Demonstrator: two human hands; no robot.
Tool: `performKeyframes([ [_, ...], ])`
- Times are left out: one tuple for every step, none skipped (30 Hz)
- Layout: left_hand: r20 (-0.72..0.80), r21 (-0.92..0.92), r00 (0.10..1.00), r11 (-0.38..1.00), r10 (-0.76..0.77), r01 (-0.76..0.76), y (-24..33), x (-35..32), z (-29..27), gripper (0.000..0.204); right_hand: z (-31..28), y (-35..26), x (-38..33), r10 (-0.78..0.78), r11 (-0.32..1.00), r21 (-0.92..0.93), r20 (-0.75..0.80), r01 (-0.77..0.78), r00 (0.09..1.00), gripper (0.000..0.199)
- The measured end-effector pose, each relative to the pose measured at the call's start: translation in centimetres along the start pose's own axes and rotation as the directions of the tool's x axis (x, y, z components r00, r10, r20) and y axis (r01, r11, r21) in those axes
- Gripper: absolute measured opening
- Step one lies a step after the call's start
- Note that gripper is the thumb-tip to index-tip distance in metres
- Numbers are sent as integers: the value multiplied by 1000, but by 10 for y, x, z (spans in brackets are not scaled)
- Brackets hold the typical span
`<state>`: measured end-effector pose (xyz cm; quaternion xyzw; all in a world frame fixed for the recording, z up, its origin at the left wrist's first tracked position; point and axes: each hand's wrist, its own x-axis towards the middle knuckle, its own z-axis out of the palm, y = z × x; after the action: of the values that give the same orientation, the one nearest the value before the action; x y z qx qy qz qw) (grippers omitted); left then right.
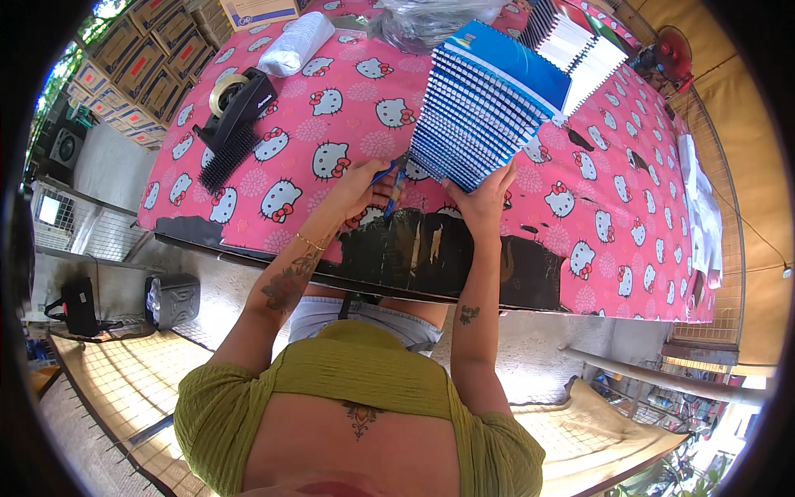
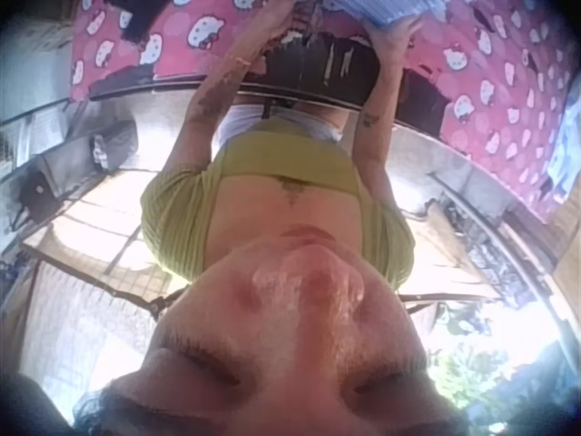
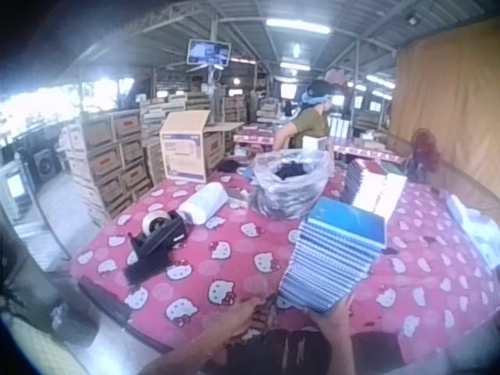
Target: The person trims the excess spiral binding from a stack of notebooks using scissors.
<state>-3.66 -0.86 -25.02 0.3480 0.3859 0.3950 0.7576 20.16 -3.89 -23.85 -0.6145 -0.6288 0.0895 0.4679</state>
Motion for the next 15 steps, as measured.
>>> performKeyframes([
  [-42,37,999,999,5,-3,1,-1,1,36,0,0,0,-1,1000,-6,4,1,1000,120],
  [-84,73,996,997,11,-5,2,-2,3,34,0,-1,0,-2,1000,-11,8,2,1000,120],
  [-126,110,992,994,20,-6,2,-3,5,33,0,-1,0,-3,1000,-17,12,4,1000,120],
  [-128,441,968,886,218,-141,1,-2,7,31,0,0,0,2,1000,-12,19,-2,1000,121],
  [-62,719,915,654,399,-236,-1,-3,10,29,-1,0,0,7,1000,-7,26,-7,1000,121],
  [63,902,841,331,537,-278,-4,-3,14,28,-1,1,0,12,1000,-2,33,-12,999,121],
  [74,944,811,221,580,-244,-6,-5,22,27,-2,1,0,25,1000,2,34,-26,999,122],
  [88,974,780,111,620,-198,-6,-10,33,26,-2,2,-1,39,999,6,40,-40,998,123],
  [109,989,748,1,655,-146,-4,-15,40,25,-3,2,-2,54,998,9,45,-55,998,123],
  [37,972,849,177,527,-153,6,-15,37,26,-3,4,-2,5,999,-32,25,-4,1000,125],
  [-13,929,929,348,371,-126,20,-12,27,28,-2,4,-2,10,999,-46,23,-9,1000,125],
  [-36,862,980,502,197,-69,28,-11,21,29,-2,4,-2,15,998,-60,20,-13,1000,125],
  [-79,705,989,708,122,-31,26,-11,16,31,-1,2,-2,18,997,-71,17,-17,1000,125],
  [-102,501,994,865,37,19,21,-10,11,33,-1,1,-2,53,998,-39,32,-52,998,124],
  [-103,265,993,961,-50,76,17,-8,7,35,-2,0,-1,55,998,-30,36,-54,998,124],
])
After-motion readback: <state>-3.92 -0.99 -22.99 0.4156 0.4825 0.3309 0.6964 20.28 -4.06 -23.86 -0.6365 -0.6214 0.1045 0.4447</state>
